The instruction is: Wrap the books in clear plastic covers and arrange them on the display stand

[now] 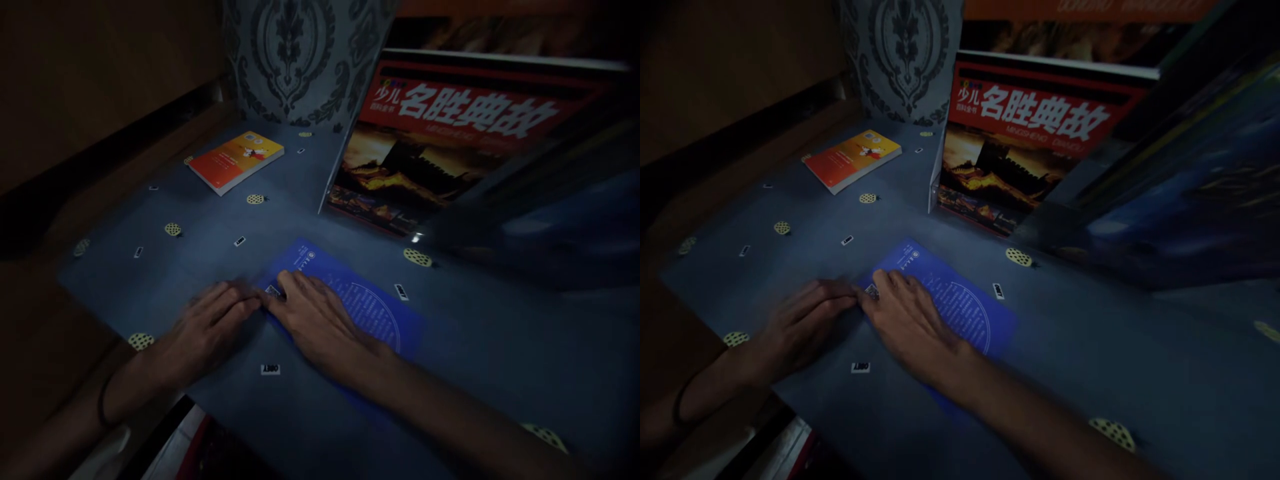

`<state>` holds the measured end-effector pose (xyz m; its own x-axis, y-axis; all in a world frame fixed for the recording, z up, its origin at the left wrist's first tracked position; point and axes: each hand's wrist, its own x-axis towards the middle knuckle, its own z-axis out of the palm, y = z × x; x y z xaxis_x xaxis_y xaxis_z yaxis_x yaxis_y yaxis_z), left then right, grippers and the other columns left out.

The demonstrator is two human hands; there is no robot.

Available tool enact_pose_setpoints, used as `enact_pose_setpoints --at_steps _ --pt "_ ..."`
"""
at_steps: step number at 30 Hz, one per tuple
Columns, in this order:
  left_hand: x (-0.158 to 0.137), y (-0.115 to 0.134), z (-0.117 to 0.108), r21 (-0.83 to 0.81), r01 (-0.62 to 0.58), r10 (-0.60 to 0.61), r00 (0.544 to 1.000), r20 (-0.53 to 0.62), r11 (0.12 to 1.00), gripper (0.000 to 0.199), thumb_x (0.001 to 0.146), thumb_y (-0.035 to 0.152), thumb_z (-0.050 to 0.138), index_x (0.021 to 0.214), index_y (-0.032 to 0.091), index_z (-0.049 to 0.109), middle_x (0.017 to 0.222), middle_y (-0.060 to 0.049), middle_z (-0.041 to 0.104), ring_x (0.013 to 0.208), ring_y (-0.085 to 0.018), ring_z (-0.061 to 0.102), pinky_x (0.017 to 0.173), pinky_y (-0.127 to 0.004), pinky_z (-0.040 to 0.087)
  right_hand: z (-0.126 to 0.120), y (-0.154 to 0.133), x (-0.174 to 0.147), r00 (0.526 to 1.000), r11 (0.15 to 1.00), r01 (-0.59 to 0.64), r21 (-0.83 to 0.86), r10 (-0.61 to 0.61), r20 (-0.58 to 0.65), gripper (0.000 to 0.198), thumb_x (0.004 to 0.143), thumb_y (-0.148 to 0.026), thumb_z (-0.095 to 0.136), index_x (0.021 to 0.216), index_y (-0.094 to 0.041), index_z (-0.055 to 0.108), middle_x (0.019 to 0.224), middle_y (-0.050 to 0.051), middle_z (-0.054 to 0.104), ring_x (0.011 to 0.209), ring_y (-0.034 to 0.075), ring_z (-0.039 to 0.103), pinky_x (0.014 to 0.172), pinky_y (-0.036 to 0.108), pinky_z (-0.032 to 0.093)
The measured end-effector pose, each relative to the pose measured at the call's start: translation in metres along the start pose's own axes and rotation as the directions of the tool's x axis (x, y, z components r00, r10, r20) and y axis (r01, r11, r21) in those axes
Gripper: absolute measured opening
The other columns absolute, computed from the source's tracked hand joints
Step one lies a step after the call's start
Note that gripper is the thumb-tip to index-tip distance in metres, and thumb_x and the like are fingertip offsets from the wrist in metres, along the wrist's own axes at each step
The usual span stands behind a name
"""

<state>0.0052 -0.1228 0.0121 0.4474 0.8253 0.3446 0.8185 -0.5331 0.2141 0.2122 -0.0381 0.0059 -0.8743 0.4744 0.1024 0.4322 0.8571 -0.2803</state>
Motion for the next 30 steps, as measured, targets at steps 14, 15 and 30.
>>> enact_pose_setpoints --at_steps 14,15,30 --pt "0.007 0.000 0.006 0.029 -0.028 0.029 0.999 -0.017 0.999 0.026 0.097 0.007 0.044 0.115 0.015 0.061 0.103 -0.009 0.070 0.086 -0.019 0.061 0.075 -0.034 0.055 -0.008 0.015 0.009 0.985 0.985 -0.167 -0.028 0.168 0.030 0.048 0.101 -0.014 0.038 0.147 -0.022 0.047 0.119 0.013 0.058 0.112 0.027 0.055 0.089 0.042 0.051" --pt "0.008 0.001 0.005 0.026 -0.034 0.035 0.999 -0.015 0.999 0.026 0.097 0.007 0.044 0.115 0.015 0.061 0.103 -0.009 0.070 0.086 -0.018 0.061 0.074 -0.034 0.055 -0.011 0.020 0.010 0.975 0.976 -0.217 -0.038 0.218 0.033 0.049 0.101 -0.013 0.039 0.148 -0.024 0.046 0.121 0.013 0.057 0.115 0.028 0.055 0.090 0.042 0.050" --pt "0.051 -0.006 0.009 0.045 0.011 -0.015 0.996 0.088 0.999 0.027 0.104 0.025 0.039 0.108 0.018 0.065 0.101 -0.008 0.067 0.088 -0.020 0.061 0.081 -0.037 0.056 -0.012 0.055 0.017 0.920 0.922 -0.386 -0.035 0.382 -0.086 0.046 0.103 -0.016 0.034 0.143 -0.030 0.052 0.118 0.012 0.056 0.108 0.028 0.054 0.081 0.038 0.045"
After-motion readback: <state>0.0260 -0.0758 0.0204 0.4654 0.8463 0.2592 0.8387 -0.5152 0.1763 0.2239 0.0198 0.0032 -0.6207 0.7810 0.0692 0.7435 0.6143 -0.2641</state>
